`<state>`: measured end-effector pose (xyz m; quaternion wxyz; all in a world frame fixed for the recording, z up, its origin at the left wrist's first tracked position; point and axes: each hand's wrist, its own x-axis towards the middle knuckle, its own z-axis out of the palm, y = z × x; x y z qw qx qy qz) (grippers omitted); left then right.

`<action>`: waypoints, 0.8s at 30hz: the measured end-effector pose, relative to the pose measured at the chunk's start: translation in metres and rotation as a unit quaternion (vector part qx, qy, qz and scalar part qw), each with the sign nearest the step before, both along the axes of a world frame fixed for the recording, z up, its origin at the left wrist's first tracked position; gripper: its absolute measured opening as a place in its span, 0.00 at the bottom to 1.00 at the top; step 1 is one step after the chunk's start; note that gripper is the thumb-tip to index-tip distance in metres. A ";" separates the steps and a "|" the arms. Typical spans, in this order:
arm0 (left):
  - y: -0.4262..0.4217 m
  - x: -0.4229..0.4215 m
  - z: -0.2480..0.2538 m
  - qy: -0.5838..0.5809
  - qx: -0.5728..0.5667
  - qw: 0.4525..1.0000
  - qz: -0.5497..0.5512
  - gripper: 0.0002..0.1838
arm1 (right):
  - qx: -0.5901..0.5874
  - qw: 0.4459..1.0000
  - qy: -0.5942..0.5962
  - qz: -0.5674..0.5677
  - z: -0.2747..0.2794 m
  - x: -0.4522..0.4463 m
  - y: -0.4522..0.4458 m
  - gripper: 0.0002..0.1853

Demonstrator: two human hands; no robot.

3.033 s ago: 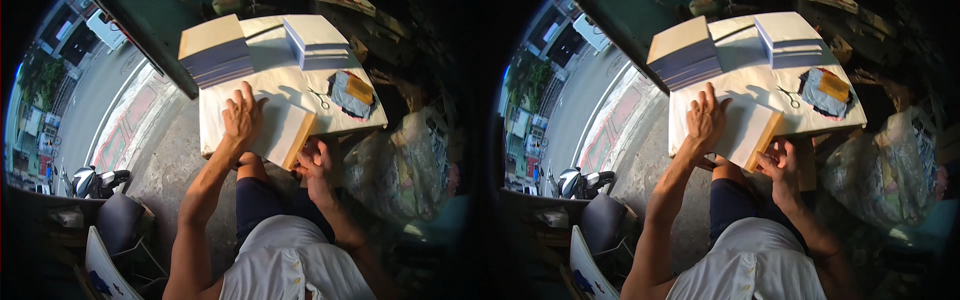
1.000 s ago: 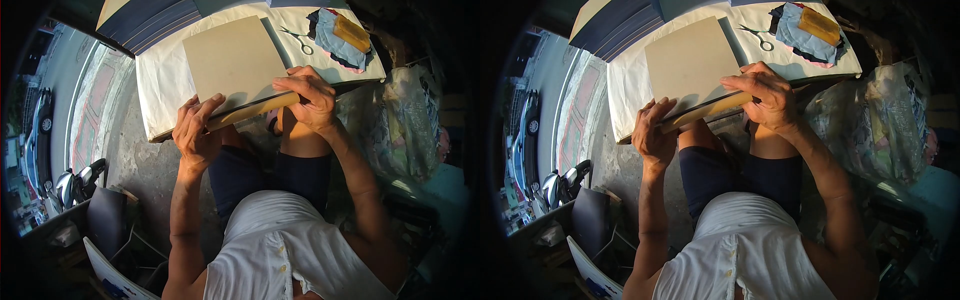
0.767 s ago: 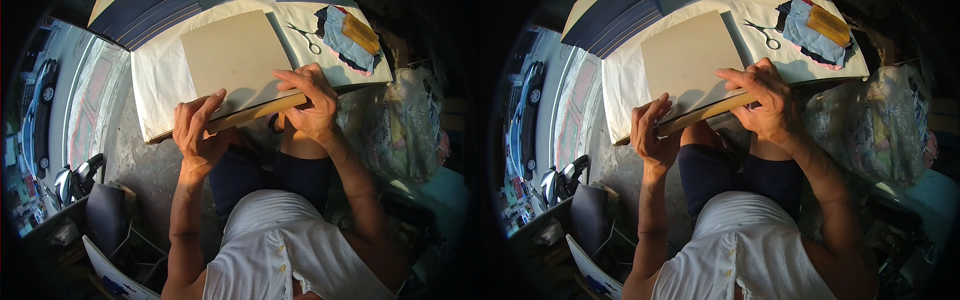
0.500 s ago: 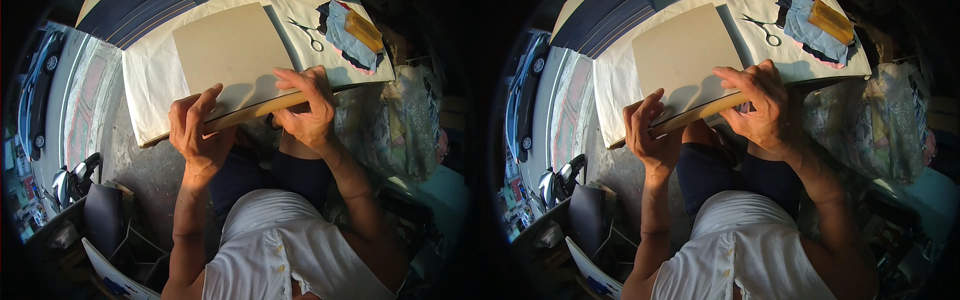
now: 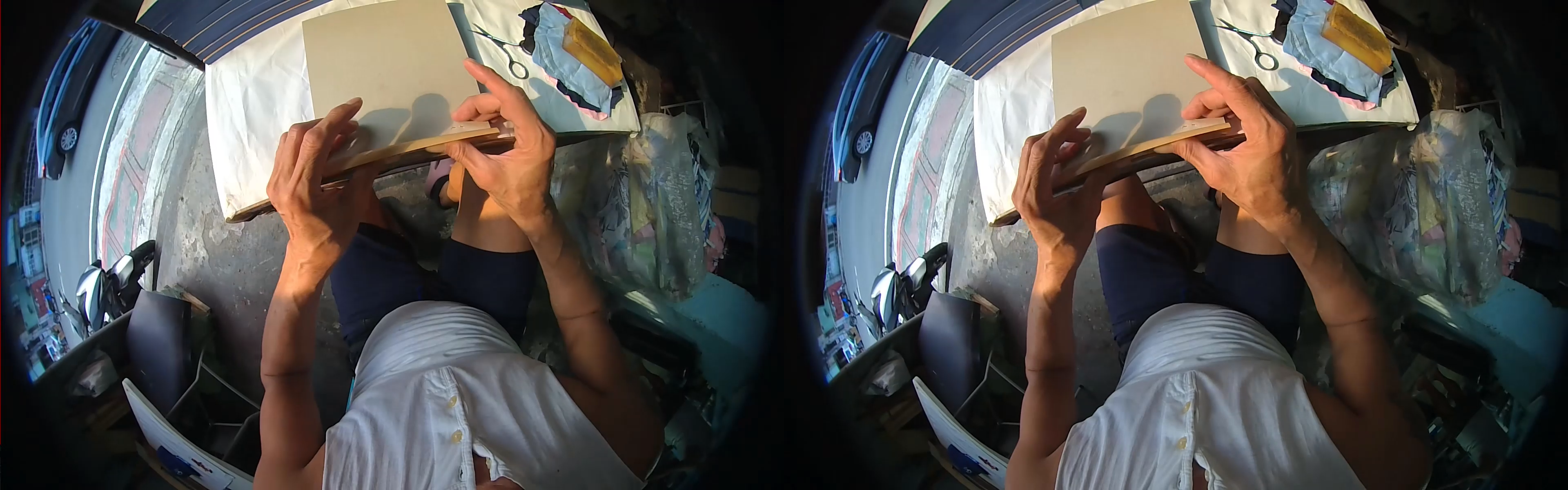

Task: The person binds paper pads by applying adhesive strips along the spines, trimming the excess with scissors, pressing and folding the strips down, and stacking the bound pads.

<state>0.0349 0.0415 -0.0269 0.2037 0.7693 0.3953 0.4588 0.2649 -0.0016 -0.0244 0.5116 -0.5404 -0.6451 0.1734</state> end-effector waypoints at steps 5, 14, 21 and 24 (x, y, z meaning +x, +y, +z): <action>0.005 -0.016 0.008 -0.029 -0.045 0.997 -0.055 0.28 | -0.022 0.999 0.020 0.034 0.008 0.012 -0.002 0.40; 0.013 -0.026 0.019 -0.006 -0.030 0.993 -0.118 0.33 | -0.024 0.996 -0.010 0.090 0.011 0.031 0.003 0.49; -0.009 0.035 -0.005 0.069 0.088 0.987 0.116 0.44 | -0.036 0.997 0.001 0.072 0.011 0.029 -0.001 0.50; -0.006 0.025 -0.001 0.068 0.076 0.991 0.082 0.41 | -0.050 0.995 0.002 0.090 0.012 0.034 0.000 0.51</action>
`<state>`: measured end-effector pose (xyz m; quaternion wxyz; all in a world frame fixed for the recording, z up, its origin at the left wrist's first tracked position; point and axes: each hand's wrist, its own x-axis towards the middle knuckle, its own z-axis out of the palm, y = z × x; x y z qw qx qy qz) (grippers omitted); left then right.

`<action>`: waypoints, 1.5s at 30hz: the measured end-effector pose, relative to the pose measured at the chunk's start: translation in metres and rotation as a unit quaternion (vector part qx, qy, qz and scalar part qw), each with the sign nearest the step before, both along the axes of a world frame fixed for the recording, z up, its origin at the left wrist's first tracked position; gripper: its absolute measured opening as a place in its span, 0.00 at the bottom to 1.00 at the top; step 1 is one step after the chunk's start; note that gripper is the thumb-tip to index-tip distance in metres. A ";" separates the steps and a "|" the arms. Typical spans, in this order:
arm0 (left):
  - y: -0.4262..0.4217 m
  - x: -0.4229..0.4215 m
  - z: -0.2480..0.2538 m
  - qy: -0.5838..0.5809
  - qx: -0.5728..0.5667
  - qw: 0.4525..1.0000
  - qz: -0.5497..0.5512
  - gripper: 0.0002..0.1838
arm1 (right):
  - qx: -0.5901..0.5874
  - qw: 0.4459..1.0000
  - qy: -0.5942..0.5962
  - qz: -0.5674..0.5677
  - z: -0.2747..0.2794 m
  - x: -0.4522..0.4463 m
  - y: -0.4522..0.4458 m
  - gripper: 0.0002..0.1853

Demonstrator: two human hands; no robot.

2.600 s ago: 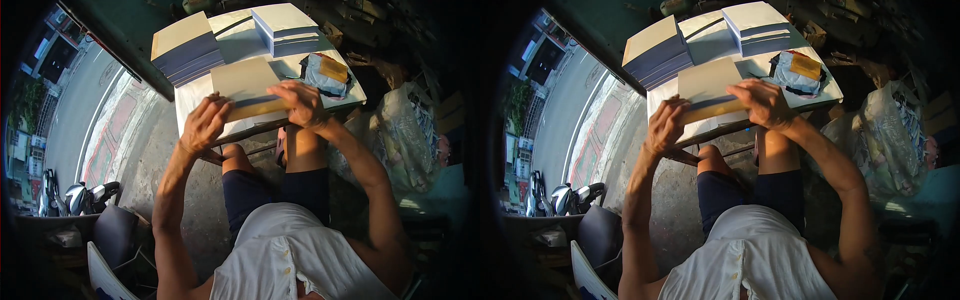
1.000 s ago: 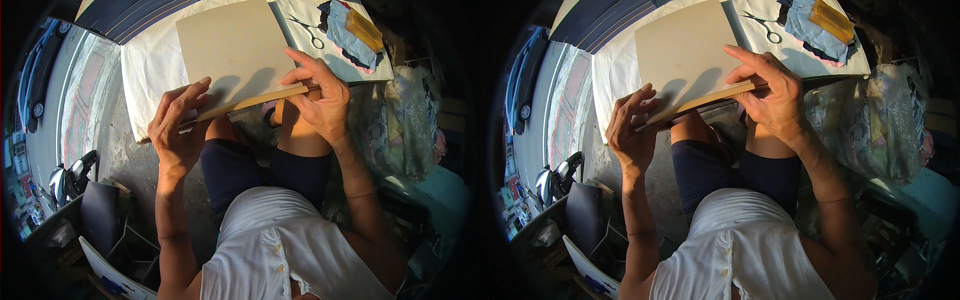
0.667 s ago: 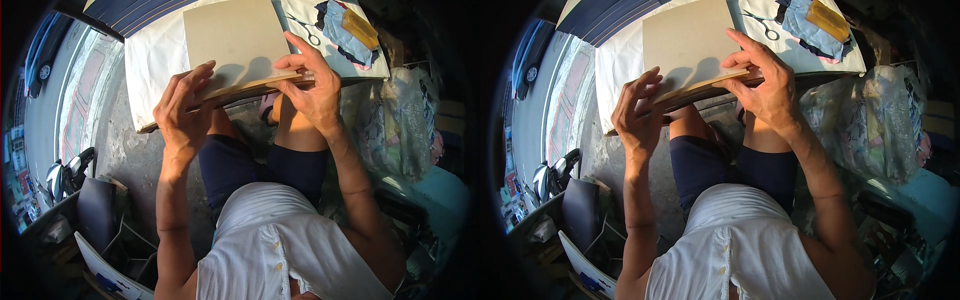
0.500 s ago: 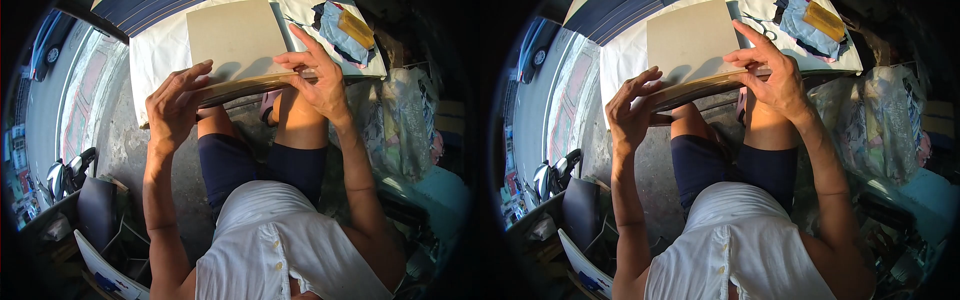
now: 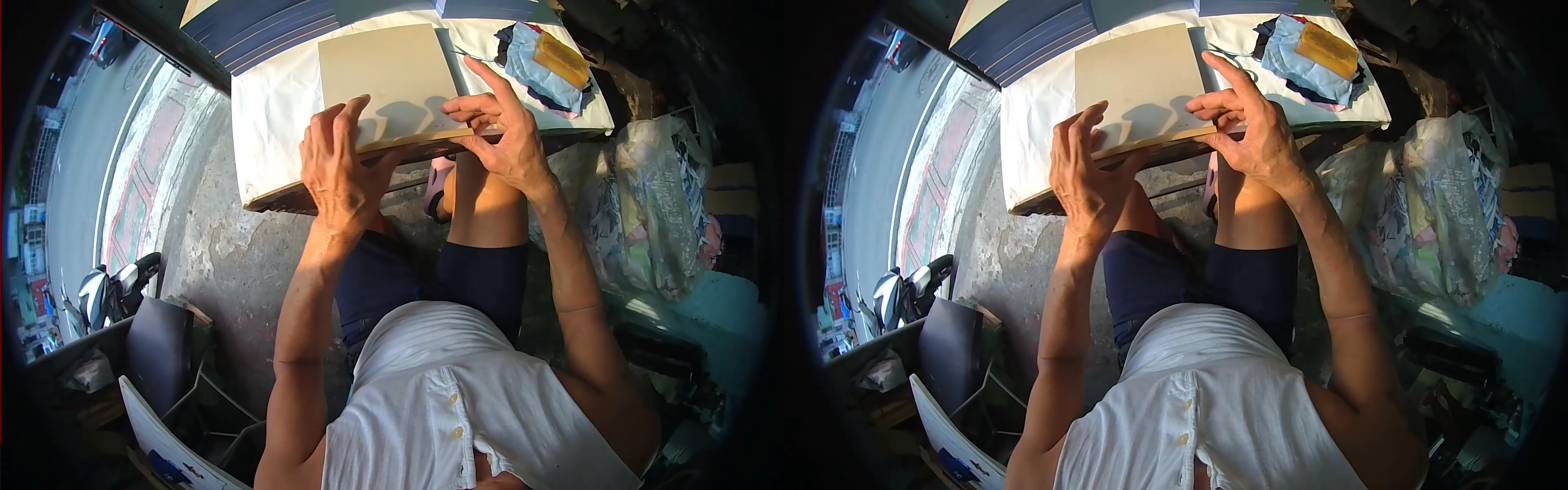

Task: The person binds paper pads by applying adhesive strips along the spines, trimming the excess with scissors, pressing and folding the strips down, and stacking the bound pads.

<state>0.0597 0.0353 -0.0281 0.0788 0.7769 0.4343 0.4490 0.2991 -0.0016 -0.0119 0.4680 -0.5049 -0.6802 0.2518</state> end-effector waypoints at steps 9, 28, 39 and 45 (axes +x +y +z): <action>0.037 -0.066 0.027 0.009 -0.078 0.968 -0.238 0.28 | -0.040 0.996 0.000 0.077 0.012 0.016 0.002 0.47; 0.094 -0.080 0.045 0.046 -0.280 0.897 -0.339 0.06 | -0.062 0.983 -0.148 0.093 0.033 0.022 0.036 0.06; 0.089 -0.074 0.044 0.084 -0.257 0.905 -0.328 0.02 | 0.018 0.977 -0.187 0.097 0.027 0.016 0.035 0.04; 0.088 -0.071 0.048 0.092 -0.272 0.900 -0.328 0.04 | -0.017 0.977 -0.189 0.096 0.026 0.017 0.034 0.06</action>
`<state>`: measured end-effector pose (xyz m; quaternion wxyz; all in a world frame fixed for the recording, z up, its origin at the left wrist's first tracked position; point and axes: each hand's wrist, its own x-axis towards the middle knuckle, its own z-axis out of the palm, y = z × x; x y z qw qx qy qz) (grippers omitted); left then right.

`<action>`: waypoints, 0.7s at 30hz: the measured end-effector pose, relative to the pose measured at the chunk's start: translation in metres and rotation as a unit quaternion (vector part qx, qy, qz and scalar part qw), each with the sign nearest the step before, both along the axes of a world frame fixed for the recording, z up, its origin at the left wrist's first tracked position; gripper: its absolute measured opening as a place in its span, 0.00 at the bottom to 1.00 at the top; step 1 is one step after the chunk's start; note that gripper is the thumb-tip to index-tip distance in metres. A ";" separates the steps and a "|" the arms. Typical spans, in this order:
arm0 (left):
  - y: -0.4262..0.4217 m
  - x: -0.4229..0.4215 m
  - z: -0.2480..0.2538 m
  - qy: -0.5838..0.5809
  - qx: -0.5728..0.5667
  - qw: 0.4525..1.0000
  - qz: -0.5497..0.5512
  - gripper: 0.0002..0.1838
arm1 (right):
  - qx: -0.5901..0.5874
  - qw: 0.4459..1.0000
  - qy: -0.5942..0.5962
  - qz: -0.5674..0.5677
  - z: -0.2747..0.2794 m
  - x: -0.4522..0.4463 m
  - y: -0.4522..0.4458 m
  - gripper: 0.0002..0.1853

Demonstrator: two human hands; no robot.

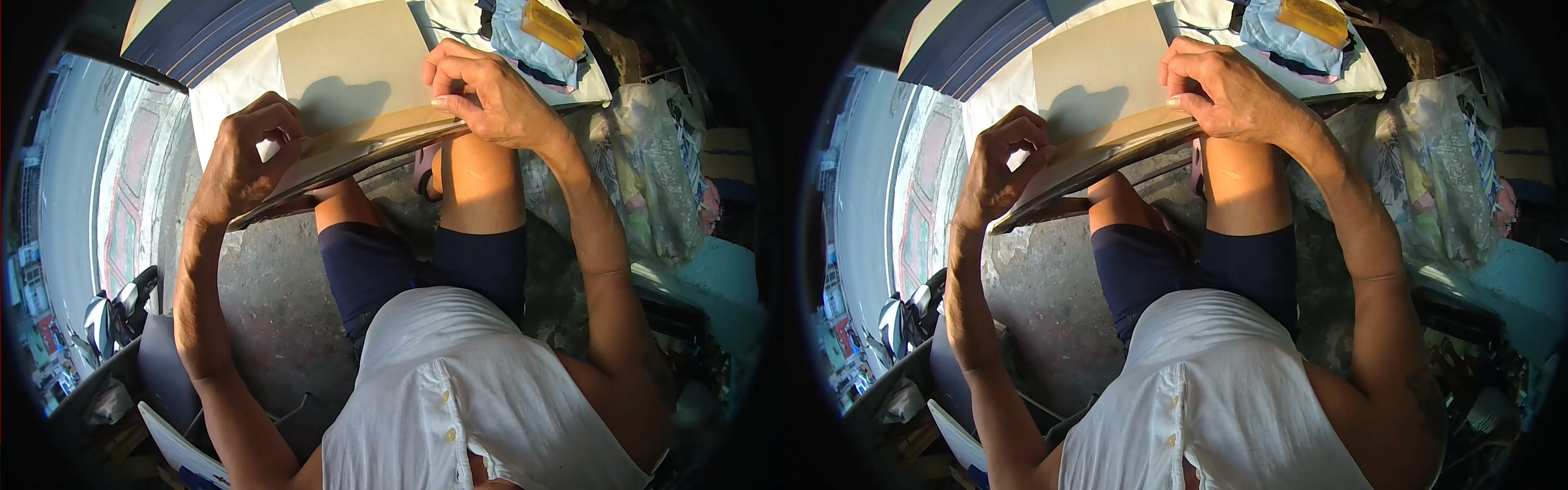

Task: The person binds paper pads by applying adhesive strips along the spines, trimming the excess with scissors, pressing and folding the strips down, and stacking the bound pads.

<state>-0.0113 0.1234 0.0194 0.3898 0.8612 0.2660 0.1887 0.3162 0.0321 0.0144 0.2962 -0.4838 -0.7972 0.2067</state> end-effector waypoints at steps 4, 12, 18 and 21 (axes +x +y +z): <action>-0.005 0.000 -0.003 -0.003 -0.014 1.000 0.009 0.08 | 0.036 0.999 -0.014 0.003 -0.007 -0.001 0.001 0.08; -0.010 -0.003 -0.024 -0.094 0.096 0.956 0.261 0.16 | 0.007 0.959 0.198 -0.201 -0.021 0.005 -0.008 0.13; -0.109 0.034 -0.030 -0.046 0.355 0.926 0.120 0.20 | 0.291 0.946 -0.044 -0.139 -0.023 -0.047 -0.069 0.22; -0.119 0.050 -0.051 -0.019 0.348 0.935 0.066 0.29 | 0.300 0.939 -0.143 -0.085 -0.017 -0.064 -0.075 0.24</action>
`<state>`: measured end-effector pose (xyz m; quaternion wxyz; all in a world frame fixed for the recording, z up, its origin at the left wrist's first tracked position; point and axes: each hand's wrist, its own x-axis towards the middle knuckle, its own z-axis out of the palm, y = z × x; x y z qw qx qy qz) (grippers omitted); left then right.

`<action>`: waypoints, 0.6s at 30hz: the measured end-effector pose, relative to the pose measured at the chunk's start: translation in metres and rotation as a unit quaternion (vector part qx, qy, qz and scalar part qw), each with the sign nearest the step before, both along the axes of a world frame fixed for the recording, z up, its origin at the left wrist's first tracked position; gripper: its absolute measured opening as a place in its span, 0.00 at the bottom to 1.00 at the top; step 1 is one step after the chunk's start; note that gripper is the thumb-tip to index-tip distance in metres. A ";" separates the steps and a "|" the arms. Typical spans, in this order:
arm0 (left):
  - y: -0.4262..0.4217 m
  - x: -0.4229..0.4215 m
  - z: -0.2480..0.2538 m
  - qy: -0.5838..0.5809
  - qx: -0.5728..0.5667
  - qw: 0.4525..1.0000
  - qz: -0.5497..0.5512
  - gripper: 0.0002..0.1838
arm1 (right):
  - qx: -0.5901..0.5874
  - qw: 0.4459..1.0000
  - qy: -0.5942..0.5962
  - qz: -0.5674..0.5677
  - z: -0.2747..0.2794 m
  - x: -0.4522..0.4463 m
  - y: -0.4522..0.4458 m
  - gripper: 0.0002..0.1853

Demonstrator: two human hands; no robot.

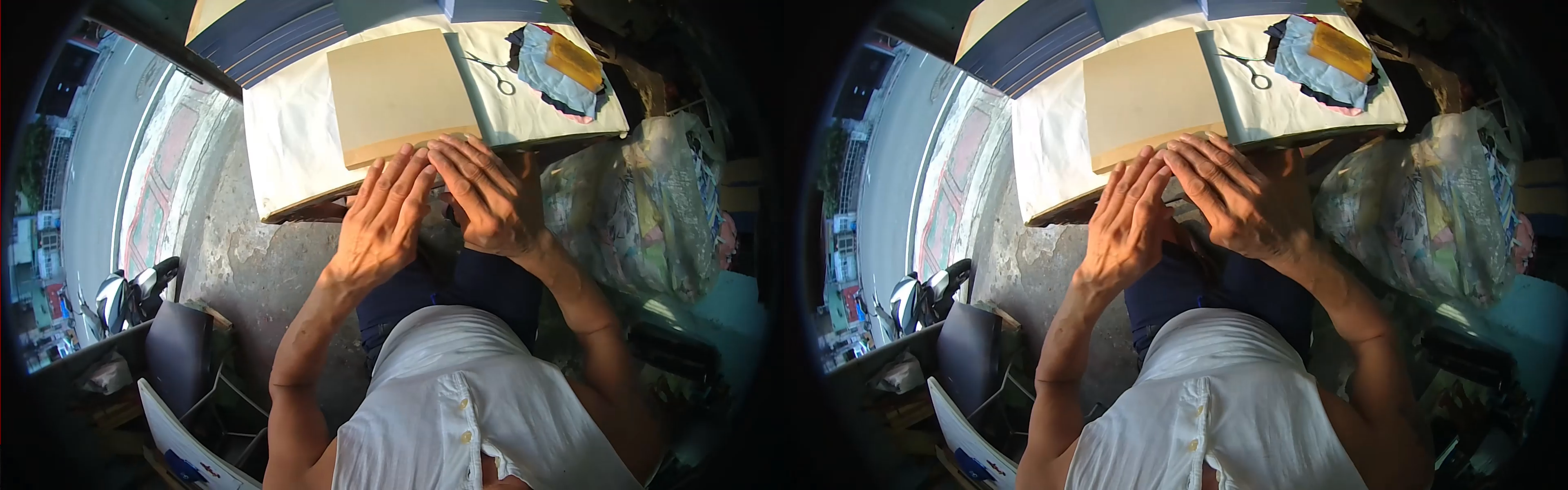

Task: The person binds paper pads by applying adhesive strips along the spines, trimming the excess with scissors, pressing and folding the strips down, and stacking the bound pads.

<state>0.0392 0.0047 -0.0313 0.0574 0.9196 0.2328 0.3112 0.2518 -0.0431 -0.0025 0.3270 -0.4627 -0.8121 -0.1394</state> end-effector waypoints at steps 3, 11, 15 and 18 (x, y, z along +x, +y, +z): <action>0.003 0.000 -0.004 0.007 -0.024 1.000 0.006 0.31 | -0.048 0.997 -0.064 -0.022 0.002 -0.003 0.002 0.30; 0.023 -0.038 0.016 -0.020 -0.094 0.993 0.073 0.26 | -0.107 0.991 0.082 -0.008 -0.009 -0.002 0.005 0.41; 0.025 -0.062 0.020 -0.001 -0.113 0.983 0.146 0.23 | -0.165 0.976 0.093 -0.104 -0.001 0.020 0.005 0.42; 0.031 -0.059 0.010 -0.080 -0.004 0.989 0.126 0.21 | -0.056 0.996 0.027 -0.060 0.003 0.022 0.007 0.42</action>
